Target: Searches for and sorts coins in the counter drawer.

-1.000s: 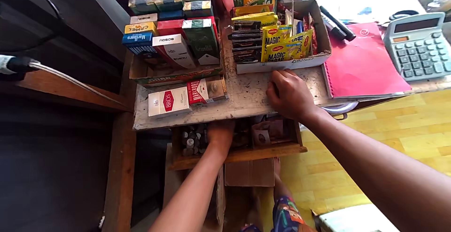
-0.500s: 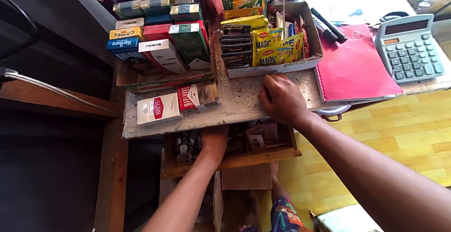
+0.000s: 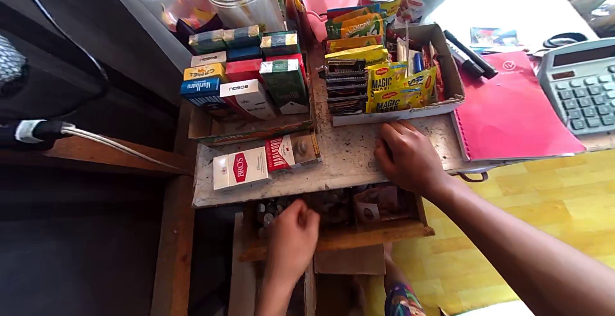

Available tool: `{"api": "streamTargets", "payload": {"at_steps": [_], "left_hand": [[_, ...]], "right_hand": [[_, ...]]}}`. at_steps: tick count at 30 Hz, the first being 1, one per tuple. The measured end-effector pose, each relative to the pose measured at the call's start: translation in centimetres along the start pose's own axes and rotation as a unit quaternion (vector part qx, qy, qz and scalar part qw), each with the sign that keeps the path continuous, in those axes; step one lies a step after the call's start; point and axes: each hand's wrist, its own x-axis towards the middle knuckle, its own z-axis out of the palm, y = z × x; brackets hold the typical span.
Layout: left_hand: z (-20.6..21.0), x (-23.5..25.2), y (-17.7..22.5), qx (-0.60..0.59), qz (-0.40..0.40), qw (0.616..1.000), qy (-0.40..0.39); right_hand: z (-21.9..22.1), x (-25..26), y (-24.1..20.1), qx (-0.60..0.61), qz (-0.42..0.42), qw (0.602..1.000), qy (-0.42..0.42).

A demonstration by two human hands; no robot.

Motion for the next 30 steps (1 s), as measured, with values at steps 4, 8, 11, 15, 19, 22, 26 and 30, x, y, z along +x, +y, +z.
{"api": "streamTargets", "payload": {"at_steps": [4,8,11,15,19,22,26,30], "left_hand": [[-0.7,-3.8,-2.7,-0.586,-0.055,0.807,-0.049],[-0.1,-2.8,-3.3,-0.595,-0.016,0.79,-0.147],[0.7,0.4,-1.9,-0.346,0.021,0.923,-0.168],[2.7,4.6,1.2,0.135,0.017,0.936,-0.325],[4.8,5.9,2.2,0.268,0.031,0.872,-0.408],[4.8,5.8,2.1,0.271,0.046,0.868,-0.414],[3.0,4.6,0.7,0.114,-0.014,0.95,-0.291],[1.3,1.4,-1.0,-0.219,-0.077,0.965,-0.123]], "right_hand": [[0.1,-0.1,0.1,-0.01,-0.002,1.0,0.01],[0.1,-0.1,0.1,-0.01,-0.004,1.0,0.004],[0.1,-0.2,0.0,-0.011,-0.001,1.0,0.007],[0.1,-0.2,0.0,-0.018,0.002,1.0,0.009],[0.1,-0.2,0.0,-0.018,0.002,1.0,0.01],[0.1,-0.3,-0.1,-0.019,0.002,1.0,0.008],[0.1,-0.2,0.0,-0.014,0.003,1.0,0.003],[0.1,-0.2,0.0,-0.012,0.0,1.0,0.007]]}}
